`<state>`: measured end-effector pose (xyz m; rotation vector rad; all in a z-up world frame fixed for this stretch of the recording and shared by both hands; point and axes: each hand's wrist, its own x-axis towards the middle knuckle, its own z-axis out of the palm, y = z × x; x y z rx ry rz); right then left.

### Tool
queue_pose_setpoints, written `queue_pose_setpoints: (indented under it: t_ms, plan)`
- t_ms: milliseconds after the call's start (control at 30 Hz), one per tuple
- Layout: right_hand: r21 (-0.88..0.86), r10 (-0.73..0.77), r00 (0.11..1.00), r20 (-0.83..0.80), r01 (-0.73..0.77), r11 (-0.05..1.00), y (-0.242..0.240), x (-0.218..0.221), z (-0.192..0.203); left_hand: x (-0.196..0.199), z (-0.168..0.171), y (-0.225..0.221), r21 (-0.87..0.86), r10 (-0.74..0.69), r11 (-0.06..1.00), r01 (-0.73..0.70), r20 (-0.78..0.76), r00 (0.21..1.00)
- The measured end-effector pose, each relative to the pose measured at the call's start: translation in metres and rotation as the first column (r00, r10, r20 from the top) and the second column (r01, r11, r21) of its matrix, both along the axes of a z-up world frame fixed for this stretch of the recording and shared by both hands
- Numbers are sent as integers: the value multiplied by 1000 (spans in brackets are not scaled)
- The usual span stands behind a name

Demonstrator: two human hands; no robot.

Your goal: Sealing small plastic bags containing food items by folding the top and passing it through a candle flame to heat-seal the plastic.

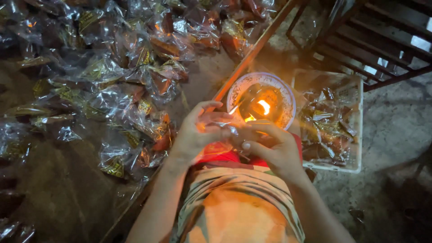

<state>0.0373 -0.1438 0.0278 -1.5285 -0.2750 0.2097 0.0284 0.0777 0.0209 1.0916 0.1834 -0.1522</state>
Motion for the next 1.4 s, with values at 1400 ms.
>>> queue_pose_setpoints:
  t_ms: [1400]
  plan:
    - [-575, 315, 871, 377, -47, 817, -19, -29, 24, -49, -16, 6, 491, -265, 859, 144, 188, 946]
